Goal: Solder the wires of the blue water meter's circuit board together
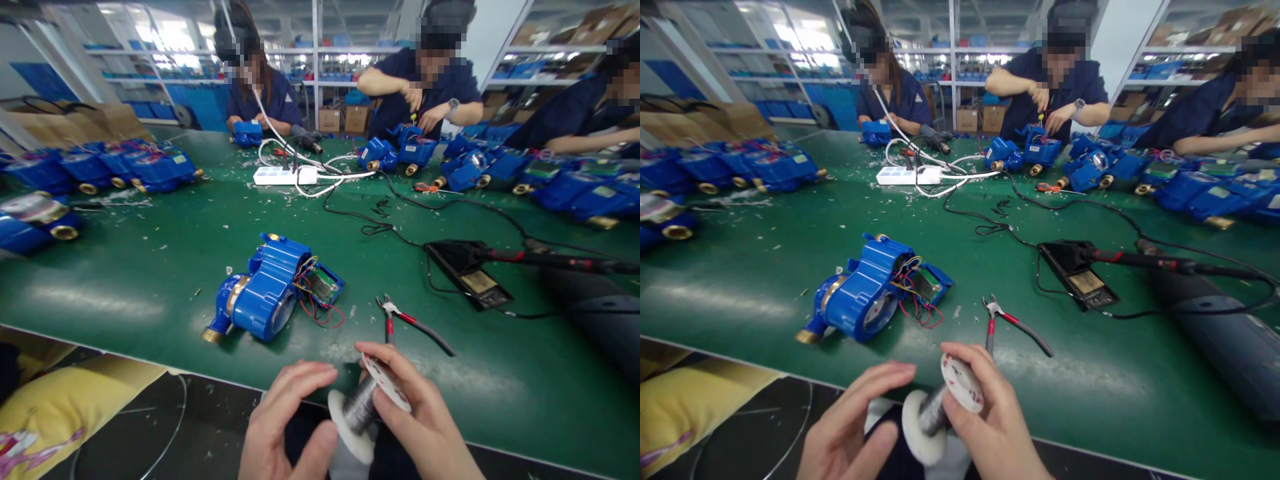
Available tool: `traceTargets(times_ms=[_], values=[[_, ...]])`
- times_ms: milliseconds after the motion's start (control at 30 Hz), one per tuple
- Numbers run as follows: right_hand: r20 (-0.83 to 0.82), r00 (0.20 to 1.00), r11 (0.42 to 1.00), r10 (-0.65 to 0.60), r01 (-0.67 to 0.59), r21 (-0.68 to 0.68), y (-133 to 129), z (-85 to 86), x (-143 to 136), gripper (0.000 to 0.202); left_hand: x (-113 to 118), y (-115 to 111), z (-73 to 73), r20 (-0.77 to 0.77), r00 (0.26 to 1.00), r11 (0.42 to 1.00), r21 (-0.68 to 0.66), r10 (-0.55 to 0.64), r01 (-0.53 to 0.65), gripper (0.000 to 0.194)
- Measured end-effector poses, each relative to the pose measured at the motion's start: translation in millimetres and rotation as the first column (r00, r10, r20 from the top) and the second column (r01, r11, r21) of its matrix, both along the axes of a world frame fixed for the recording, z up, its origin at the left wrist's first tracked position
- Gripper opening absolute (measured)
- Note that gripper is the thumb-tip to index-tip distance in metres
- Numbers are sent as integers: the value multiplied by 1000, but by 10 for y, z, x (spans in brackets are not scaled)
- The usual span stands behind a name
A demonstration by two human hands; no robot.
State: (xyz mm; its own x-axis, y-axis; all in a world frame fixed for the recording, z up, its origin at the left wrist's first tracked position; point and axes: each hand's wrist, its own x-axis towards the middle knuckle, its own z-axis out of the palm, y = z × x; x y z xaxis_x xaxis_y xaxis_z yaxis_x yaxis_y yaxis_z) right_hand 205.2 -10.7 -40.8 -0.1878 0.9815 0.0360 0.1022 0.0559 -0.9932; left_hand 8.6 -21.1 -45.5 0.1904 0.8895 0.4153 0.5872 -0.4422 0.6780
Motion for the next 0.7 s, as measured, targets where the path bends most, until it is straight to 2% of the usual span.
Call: traceTargets(times_ms=[67, 133, 233, 333, 500, 700], values=[[15, 1000, 995, 0, -1, 97, -14, 7, -11, 31, 16, -7, 31, -104, 993, 997, 42, -55, 59, 36], [48, 999, 979, 7, -17, 202, -33, 3, -12, 33, 49, -6, 65, -176, 982, 996, 49, -69, 79, 29], [103, 994, 960, 46, -73, 269, -60, -17, 8, 36, 97, 6, 115, -126, 988, 996, -12, -94, 93, 15], [113, 988, 959, 107, -133, 252, -75, -27, 33, 35, 121, 18, 155, 0, 992, 991, -51, -126, 126, 6], [58, 988, 971, 143, -151, 185, -62, 1, 47, 34, 135, 14, 189, 115, 982, 985, -69, -147, 155, 8], [-31, 987, 986, 157, -156, 52, -63, 44, 39, 36, 161, 26, 226, 200, 966, 948, -237, -167, 212, 15]])
